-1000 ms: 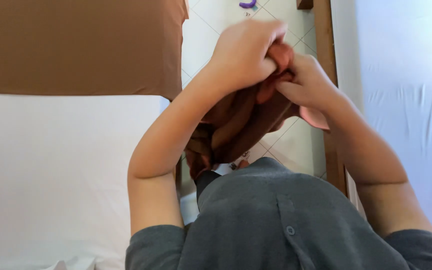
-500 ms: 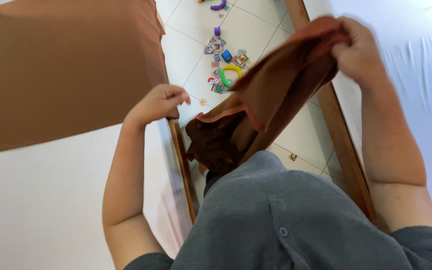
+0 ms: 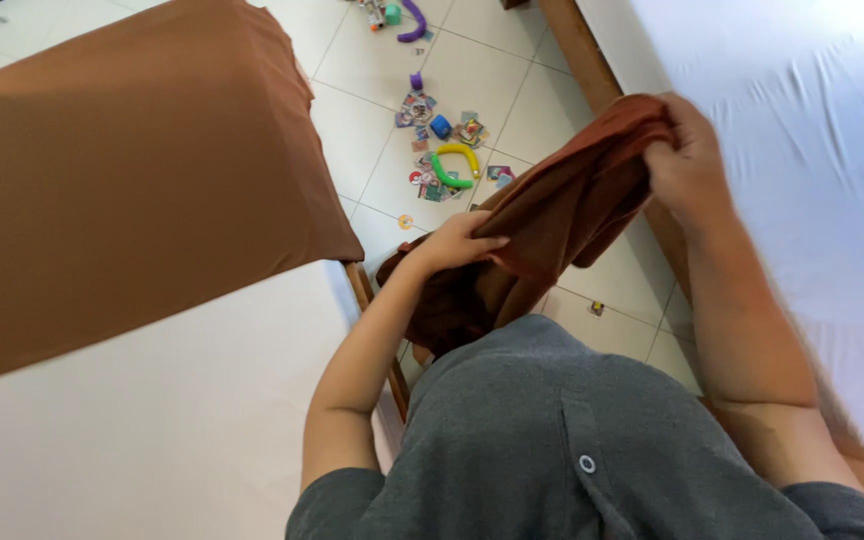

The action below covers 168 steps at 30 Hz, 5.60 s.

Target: The person sweeps the white bed sheet with a small whisk broom, smooths the sheet by hand, and tucks its edges under the mattress. They then pick up a brown blanket, fold it, and lay it on the bed.

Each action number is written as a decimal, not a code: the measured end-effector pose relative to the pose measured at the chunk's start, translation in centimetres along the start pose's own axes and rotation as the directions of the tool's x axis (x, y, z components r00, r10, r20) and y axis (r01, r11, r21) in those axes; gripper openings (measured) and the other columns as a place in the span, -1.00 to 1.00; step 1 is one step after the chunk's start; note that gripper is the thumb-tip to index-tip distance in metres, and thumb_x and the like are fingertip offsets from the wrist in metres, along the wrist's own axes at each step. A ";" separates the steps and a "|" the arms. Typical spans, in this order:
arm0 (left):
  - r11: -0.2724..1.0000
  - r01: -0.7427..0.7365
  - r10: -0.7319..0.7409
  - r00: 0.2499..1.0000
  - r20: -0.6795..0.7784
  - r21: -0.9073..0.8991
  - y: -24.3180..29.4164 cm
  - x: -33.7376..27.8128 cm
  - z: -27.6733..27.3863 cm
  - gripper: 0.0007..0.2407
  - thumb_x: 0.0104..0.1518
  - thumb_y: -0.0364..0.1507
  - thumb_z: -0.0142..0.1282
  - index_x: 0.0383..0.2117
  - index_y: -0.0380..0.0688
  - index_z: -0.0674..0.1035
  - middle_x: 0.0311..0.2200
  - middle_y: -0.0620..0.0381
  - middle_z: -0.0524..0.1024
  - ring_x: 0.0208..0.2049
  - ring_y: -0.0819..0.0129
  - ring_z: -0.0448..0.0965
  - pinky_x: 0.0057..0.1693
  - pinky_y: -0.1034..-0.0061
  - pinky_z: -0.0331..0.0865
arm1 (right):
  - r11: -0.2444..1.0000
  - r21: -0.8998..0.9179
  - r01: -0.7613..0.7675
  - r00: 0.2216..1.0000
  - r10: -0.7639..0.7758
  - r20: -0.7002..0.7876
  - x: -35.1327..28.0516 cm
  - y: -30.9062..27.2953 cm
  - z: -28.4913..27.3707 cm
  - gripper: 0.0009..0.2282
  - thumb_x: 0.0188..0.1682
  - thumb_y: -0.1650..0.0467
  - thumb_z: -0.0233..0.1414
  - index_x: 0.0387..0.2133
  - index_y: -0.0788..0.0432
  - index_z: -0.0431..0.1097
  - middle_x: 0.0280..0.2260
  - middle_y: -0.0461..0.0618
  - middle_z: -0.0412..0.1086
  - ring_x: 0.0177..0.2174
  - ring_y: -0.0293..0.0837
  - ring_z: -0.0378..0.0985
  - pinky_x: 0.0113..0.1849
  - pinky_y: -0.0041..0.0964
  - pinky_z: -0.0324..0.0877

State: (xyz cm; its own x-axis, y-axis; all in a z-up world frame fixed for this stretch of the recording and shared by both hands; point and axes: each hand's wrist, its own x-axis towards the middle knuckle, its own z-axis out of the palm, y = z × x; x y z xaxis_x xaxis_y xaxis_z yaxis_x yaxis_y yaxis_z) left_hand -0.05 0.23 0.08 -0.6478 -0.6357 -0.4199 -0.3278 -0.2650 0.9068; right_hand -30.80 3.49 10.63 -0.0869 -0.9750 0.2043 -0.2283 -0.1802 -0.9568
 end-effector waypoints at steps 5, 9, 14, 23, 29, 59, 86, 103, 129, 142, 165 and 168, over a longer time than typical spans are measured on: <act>0.900 -0.392 0.368 0.918 -0.148 -0.190 -2.3 0.8 -5.6 -0.70 0.12 -0.60 0.12 0.02 -0.27 0.55 -0.17 0.12 0.62 -0.12 0.45 0.57 0.04 0.52 0.44 | 0.995 -0.036 -0.093 0.991 0.089 -0.101 -2.3 3.2 -2.0 -0.63 -0.04 0.64 -0.19 0.05 0.32 0.36 -0.10 -0.09 0.43 -0.09 -0.23 0.46 0.02 -0.38 0.37; 0.757 -0.627 0.547 0.762 -0.346 -0.183 5.2 -1.3 -6.2 -0.74 0.17 -0.69 0.08 -0.02 -0.34 0.59 -0.14 0.10 0.62 -0.09 0.47 0.56 0.10 0.56 0.45 | 0.850 -0.390 -0.354 0.914 0.403 0.049 -3.1 -0.6 1.1 -0.63 -0.07 0.59 -0.06 0.05 0.27 0.36 -0.14 -0.03 0.46 -0.14 -0.13 0.53 -0.08 -0.29 0.41; 0.754 -0.632 0.590 0.771 -0.237 -0.178 8.4 0.6 -0.9 -0.93 0.20 -0.64 0.11 -0.26 -0.27 0.50 -0.35 0.26 0.43 -0.27 0.57 0.39 -0.12 0.64 0.31 | 0.824 -0.555 -0.112 0.912 0.307 0.272 -3.6 -6.0 6.1 -0.38 -0.13 0.43 0.21 0.23 0.22 0.13 0.06 0.19 0.27 0.03 0.02 0.38 -0.02 -0.12 0.34; 0.718 -0.674 0.690 0.722 0.052 -0.173 10.9 -1.6 0.5 -0.81 0.30 -0.56 0.11 -0.35 -0.09 0.30 -0.40 0.40 0.21 -0.33 0.69 0.18 -0.20 0.71 0.15 | 0.979 0.142 -0.147 0.926 0.085 0.369 -2.7 -2.5 5.1 -0.45 0.07 0.31 0.14 0.27 0.28 0.13 0.10 0.03 0.32 0.10 -0.19 0.35 0.15 -0.20 0.27; 0.855 -0.518 0.519 0.854 0.033 -0.037 5.7 0.1 -0.2 -0.84 0.20 -0.46 0.23 -0.33 -0.18 0.44 -0.48 0.33 0.32 -0.40 0.63 0.27 -0.26 0.65 0.22 | 0.897 0.244 -0.368 0.920 0.313 0.233 -1.3 -2.0 1.2 -0.50 0.01 0.32 0.18 0.18 0.29 0.27 0.03 0.10 0.41 0.03 0.00 0.45 0.10 -0.09 0.37; 0.735 -0.582 0.641 0.764 -0.077 0.348 5.0 2.2 0.6 -0.87 0.24 -0.46 0.21 -0.22 -0.19 0.50 -0.42 0.00 0.54 -0.37 0.24 0.52 -0.21 0.41 0.38 | 0.880 -0.459 0.121 0.993 -0.107 0.056 -2.7 -5.6 -4.1 -0.86 0.11 0.58 0.16 -0.13 0.16 0.50 -0.28 -0.08 0.49 -0.29 -0.25 0.53 -0.22 -0.35 0.44; 0.828 -0.550 0.545 0.835 0.076 0.110 4.2 -0.5 0.1 -0.74 0.21 -0.34 0.27 -0.13 -0.30 0.61 -0.32 0.08 0.55 -0.27 0.44 0.52 -0.09 0.49 0.40 | 0.943 -0.281 -0.176 0.983 0.185 0.006 -3.2 -4.5 -3.4 -0.86 0.11 0.42 0.15 -0.10 0.17 0.48 -0.27 -0.04 0.52 -0.25 -0.15 0.59 -0.12 -0.17 0.54; 0.749 -0.609 0.624 0.781 0.031 0.260 10.2 -0.3 1.8 -0.82 0.31 -0.39 0.13 -0.21 -0.31 0.58 -0.39 -0.03 0.55 -0.32 0.31 0.51 -0.13 0.45 0.41 | 0.970 -0.242 0.003 0.890 0.108 0.442 -2.5 -5.4 3.4 -0.70 -0.01 0.49 0.16 0.00 0.19 0.39 -0.20 0.02 0.50 -0.16 -0.15 0.53 -0.12 -0.20 0.46; 0.956 -0.254 0.230 0.959 -0.164 -0.145 -0.8 -14.3 -15.6 -0.73 0.18 -0.39 0.24 -0.16 -0.43 0.62 -0.33 0.32 0.57 -0.30 0.63 0.45 -0.15 0.66 0.33 | 0.930 -0.362 0.060 0.883 -0.218 -0.415 8.3 19.0 -18.9 -0.82 0.19 0.49 0.10 0.01 0.26 0.35 -0.24 -0.01 0.29 -0.28 -0.26 0.29 -0.17 -0.33 0.30; 0.824 -0.529 0.554 0.827 0.097 -0.201 4.2 -2.1 -0.9 -0.81 0.22 -0.40 0.19 -0.17 -0.28 0.56 -0.22 0.25 0.58 -0.12 0.59 0.53 0.06 0.61 0.41 | 0.978 -0.209 -0.004 0.833 0.119 0.541 -3.3 0.9 7.1 -0.68 -0.01 0.41 0.15 0.02 0.19 0.40 -0.20 -0.03 0.55 -0.22 -0.22 0.55 -0.16 -0.29 0.46; 0.966 -0.194 0.219 0.965 0.144 -0.170 -4.5 -12.4 -11.7 -0.69 0.05 -0.39 0.31 -0.12 -0.33 0.63 -0.34 0.26 0.60 -0.32 0.64 0.49 -0.16 0.67 0.38 | 0.959 0.282 0.006 0.907 0.114 -0.405 1.0 10.3 -9.2 -0.95 0.19 0.55 0.01 -0.18 0.24 0.42 -0.22 -0.05 0.48 -0.22 -0.23 0.53 -0.15 -0.36 0.48; 0.959 -0.182 0.111 0.947 -0.300 -0.217 -7.5 -12.1 -11.8 -0.68 0.07 -0.40 0.32 -0.09 -0.32 0.61 -0.35 0.19 0.57 -0.36 0.54 0.49 -0.21 0.61 0.36 | 0.977 0.190 -0.097 0.923 0.160 -0.351 1.9 12.8 -8.2 -0.91 0.15 0.56 0.04 -0.13 0.23 0.43 -0.22 -0.06 0.46 -0.21 -0.24 0.50 -0.13 -0.40 0.47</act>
State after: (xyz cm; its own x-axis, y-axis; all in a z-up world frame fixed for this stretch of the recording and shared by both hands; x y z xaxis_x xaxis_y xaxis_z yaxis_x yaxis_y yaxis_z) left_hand 18.34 1.33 -1.25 -0.4435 -0.8495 -0.2857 -0.0475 -0.2961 0.9540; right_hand -41.80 0.41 0.46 -0.4570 -0.8829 0.1082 -0.0303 -0.1062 -0.9939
